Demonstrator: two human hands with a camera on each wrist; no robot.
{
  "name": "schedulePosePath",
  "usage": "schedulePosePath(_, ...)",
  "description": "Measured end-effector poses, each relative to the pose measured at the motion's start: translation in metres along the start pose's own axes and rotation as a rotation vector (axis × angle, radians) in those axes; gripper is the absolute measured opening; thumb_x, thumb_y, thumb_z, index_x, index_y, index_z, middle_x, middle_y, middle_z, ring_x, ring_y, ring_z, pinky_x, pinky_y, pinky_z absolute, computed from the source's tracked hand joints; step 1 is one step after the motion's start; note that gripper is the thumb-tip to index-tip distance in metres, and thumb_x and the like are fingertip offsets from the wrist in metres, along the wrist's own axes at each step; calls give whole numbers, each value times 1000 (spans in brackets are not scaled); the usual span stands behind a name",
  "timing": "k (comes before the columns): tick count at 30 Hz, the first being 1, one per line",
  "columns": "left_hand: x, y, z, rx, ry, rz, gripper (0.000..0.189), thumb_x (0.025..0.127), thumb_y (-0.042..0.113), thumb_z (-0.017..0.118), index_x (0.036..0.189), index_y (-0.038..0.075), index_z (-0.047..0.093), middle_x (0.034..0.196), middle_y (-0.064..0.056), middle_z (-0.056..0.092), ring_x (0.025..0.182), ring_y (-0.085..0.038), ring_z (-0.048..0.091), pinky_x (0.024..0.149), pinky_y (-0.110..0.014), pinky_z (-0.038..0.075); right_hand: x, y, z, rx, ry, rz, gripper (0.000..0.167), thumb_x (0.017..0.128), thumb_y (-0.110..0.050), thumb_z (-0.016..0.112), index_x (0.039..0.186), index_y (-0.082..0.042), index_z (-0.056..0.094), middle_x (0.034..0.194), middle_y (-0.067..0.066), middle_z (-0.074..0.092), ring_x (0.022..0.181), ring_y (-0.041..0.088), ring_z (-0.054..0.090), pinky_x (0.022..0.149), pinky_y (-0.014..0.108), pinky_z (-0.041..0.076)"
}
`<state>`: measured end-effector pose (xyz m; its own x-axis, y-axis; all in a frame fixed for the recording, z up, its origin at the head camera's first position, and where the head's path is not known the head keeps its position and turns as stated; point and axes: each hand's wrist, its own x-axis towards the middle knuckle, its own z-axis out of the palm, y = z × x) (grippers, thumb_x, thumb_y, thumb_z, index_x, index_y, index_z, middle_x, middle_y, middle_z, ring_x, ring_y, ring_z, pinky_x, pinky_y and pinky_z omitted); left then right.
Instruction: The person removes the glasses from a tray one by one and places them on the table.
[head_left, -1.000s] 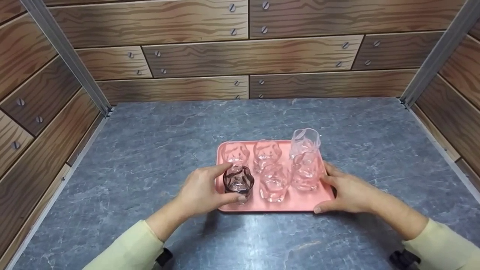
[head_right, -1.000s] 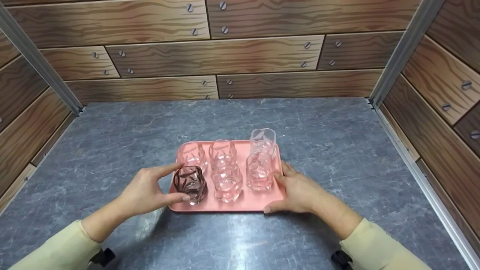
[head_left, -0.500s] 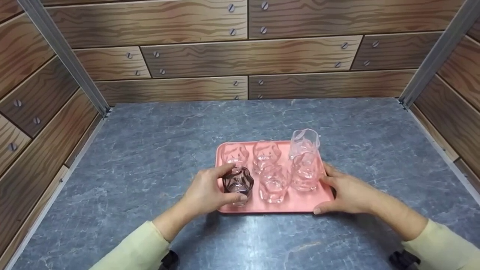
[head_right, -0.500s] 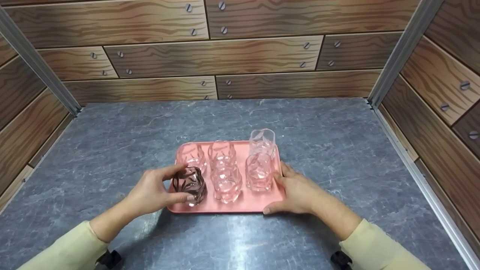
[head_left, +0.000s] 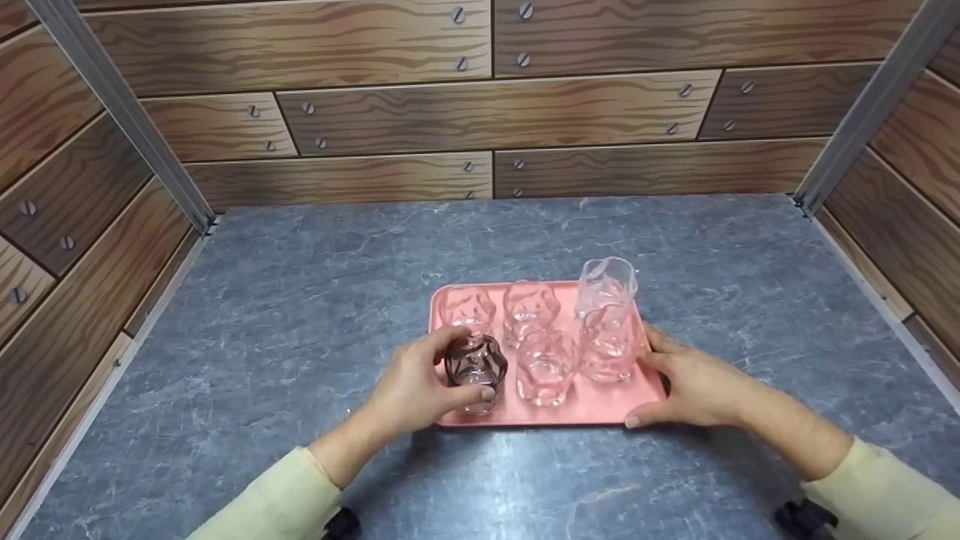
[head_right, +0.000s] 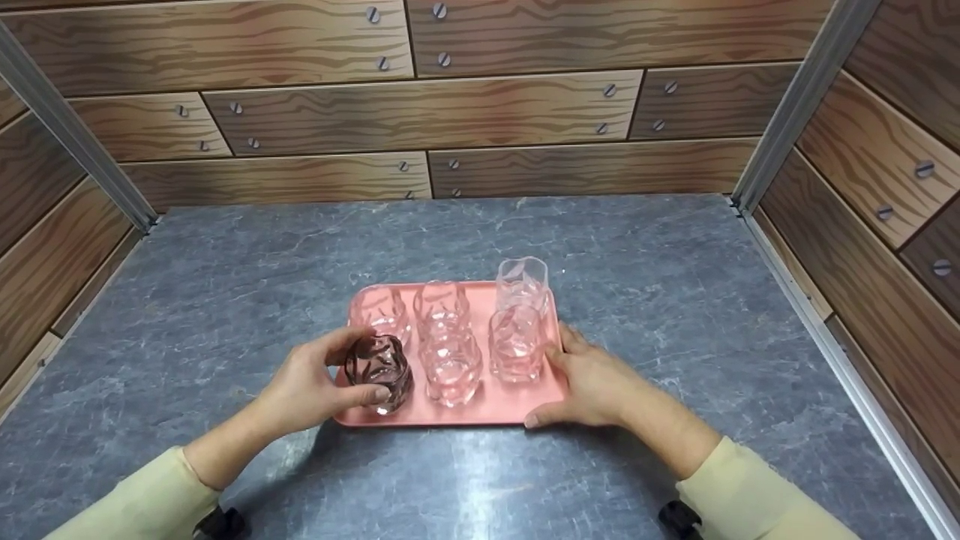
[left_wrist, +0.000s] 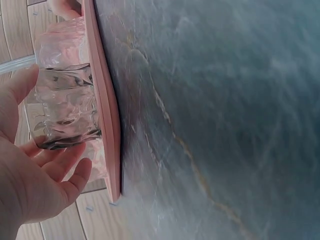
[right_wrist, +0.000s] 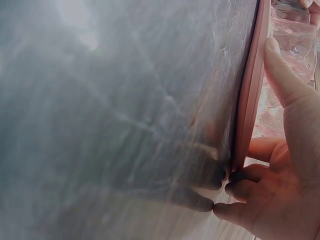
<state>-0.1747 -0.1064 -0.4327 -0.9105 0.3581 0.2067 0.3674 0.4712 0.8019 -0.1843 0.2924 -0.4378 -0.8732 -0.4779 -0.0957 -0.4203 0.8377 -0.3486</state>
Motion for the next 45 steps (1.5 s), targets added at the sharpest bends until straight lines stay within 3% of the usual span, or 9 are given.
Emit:
schedulePosePath(9, -1, 1, 1, -119, -16, -66, 80, 77, 26, 97, 144, 3, 61, 126, -9, 73, 112, -29, 70, 97, -41, 59, 0, -2, -2, -8, -7, -12, 120, 74, -81, 78, 152, 7, 51, 167, 33, 27, 147, 56, 35, 116, 69, 36)
schedulePosePath(21, -5, 5, 0, -200, -6, -134, 84, 77, 19, 97, 149, 0, 57, 128, -14, 71, 101, -33, 72, 77, -29, 63, 1, -2, -3, -9, -18, -1, 120, 74, -81, 78, 151, 8, 52, 166, 34, 27, 147, 57, 35, 116, 69, 35)
schedulePosePath(25, -8, 11, -6, -206, 12, -110, 84, 77, 21, 97, 148, -1, 58, 127, -12, 72, 103, -32, 71, 82, -33, 63, 2, -3, -3, -11, -19, 3, 121, 73, -81, 79, 151, 8, 52, 166, 34, 27, 146, 58, 35, 116, 70, 35)
schedulePosePath(30, -10, 23, -24, -184, 38, -55, 81, 77, 22, 97, 146, 0, 61, 124, -7, 74, 104, -30, 69, 87, -38, 60, 2, -3, -4, -12, -23, 7, 120, 73, -81, 78, 151, 7, 52, 166, 34, 27, 146, 58, 36, 115, 70, 35)
schedulePosePath(36, -7, 36, -57, -176, 63, -47, 80, 76, 19, 97, 146, 5, 62, 123, -5, 74, 104, -29, 68, 87, -37, 60, 2, -4, -4, -17, -33, 21, 121, 74, -82, 77, 151, 7, 52, 166, 34, 26, 145, 60, 35, 114, 72, 35)
schedulePosePath(45, 17, 35, -110, -186, 165, -49, 77, 75, 15, 97, 144, 3, 64, 123, -13, 74, 104, -31, 69, 91, -38, 61, 1, -5, -5, -29, -46, 44, 123, 73, -85, 74, 150, 8, 52, 166, 34, 25, 145, 61, 35, 114, 72, 34)
